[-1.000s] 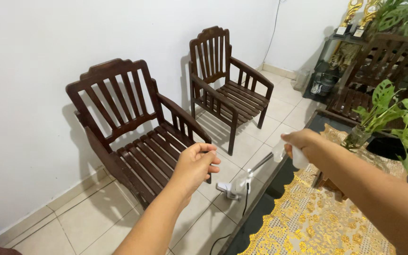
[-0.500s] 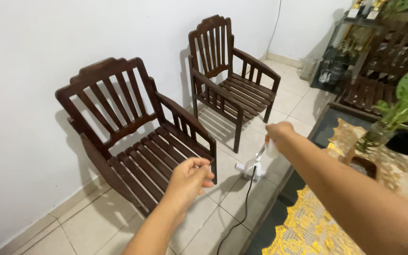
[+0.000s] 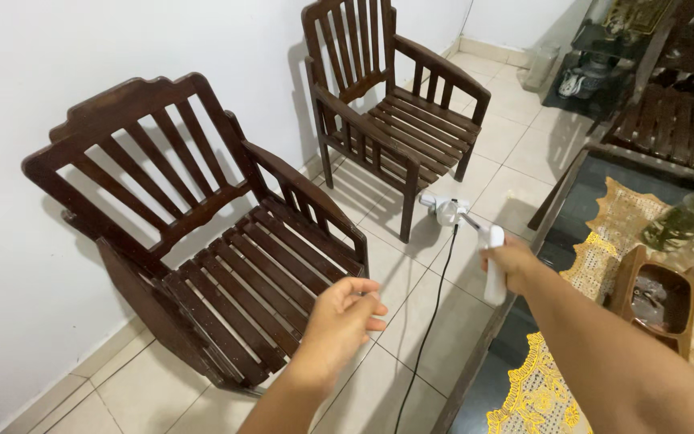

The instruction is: The person uses a handheld electric cleaning device to clean the surfaces of several wooden chairs in a dining area. They move the device back and forth along the chair seats, backs, and legs, systematically working around the room.

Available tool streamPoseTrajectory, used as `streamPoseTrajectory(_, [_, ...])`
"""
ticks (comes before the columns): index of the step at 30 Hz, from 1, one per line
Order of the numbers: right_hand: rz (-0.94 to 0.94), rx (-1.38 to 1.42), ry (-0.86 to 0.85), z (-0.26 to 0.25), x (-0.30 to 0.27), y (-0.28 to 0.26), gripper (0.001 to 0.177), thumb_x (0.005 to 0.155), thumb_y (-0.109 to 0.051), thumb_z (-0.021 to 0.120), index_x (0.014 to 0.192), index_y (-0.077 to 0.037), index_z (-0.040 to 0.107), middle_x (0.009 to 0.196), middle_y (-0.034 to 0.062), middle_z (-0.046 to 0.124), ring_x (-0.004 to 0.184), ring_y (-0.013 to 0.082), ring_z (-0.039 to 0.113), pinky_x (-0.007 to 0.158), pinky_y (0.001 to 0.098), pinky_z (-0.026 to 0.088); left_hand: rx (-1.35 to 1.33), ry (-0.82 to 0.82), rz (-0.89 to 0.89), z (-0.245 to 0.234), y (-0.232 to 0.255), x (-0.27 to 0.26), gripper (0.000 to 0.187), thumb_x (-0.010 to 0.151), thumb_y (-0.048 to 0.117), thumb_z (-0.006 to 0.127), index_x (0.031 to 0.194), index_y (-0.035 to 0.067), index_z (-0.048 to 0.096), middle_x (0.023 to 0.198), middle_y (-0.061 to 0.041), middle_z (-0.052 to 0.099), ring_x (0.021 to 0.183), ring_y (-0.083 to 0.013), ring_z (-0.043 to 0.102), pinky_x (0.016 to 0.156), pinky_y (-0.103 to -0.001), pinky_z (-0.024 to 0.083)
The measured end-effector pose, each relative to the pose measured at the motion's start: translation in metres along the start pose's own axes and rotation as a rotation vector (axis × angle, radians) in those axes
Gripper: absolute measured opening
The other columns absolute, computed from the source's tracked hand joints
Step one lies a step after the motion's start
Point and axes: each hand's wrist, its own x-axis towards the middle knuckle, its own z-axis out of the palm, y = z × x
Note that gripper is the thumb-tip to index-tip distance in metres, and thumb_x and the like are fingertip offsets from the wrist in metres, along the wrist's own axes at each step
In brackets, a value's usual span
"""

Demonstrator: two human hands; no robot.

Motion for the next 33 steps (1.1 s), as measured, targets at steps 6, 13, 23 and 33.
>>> streamPoseTrajectory(6, [-0.012, -0.051, 0.034, 0.001, -0.015, 0.036, 0.034, 0.083, 0.006, 0.064, 0.113, -0.009, 0.062, 0.084, 0.0099, 0.063, 0.069, 0.0218, 0.062, 0.059, 0.0392, 0.053, -0.033, -0.019, 0.055, -0.017, -0.005, 0.01, 0.035, 0.092, 0.02, 0.057, 0.124, 0.009, 0.063, 0.102, -0.006, 0.072, 0.093, -0.016, 0.068, 0.081, -0.032, 0.051])
streamPoseTrajectory(13, [-0.025, -0.196, 0.217, 0.048, -0.065, -0.052, 0.016, 0.086, -0.006, 0.073, 0.083, 0.008, 0.065, 0.065, 0.0177, 0.061, 0.05, 0.0261, 0.058, 0.044, 0.0435, 0.044, -0.002, -0.059, 0.096, -0.057, 0.008, -0.007, 0.035, 0.094, 0.025, 0.055, 0.125, 0.011, 0.063, 0.102, -0.005, 0.074, 0.09, -0.0147, 0.07, 0.078, -0.031, 0.051])
streamPoseTrajectory(23, [0.239, 0.003, 0.146, 0.092, -0.237, -0.115, 0.015, 0.094, -0.006, 0.065, 0.103, 0.004, 0.059, 0.062, 0.0044, 0.052, 0.048, 0.0118, 0.047, 0.04, 0.0288, 0.036, 0.05, -0.15, 0.195, -0.156, 0.029, -0.045, 0.032, 0.094, 0.026, 0.058, 0.122, 0.013, 0.064, 0.101, -0.004, 0.074, 0.087, -0.0126, 0.069, 0.076, -0.03, 0.05])
streamPoseTrajectory(33, [0.084, -0.125, 0.076, 0.143, -0.314, -0.113, 0.02, 0.09, 0.0, 0.065, 0.109, 0.003, 0.063, 0.065, 0.0083, 0.054, 0.05, 0.0137, 0.049, 0.041, 0.0291, 0.038, 0.061, -0.184, 0.199, -0.187, 0.034, -0.048, 0.028, 0.094, 0.023, 0.059, 0.119, 0.012, 0.066, 0.1, -0.003, 0.074, 0.087, -0.0137, 0.069, 0.075, -0.031, 0.05])
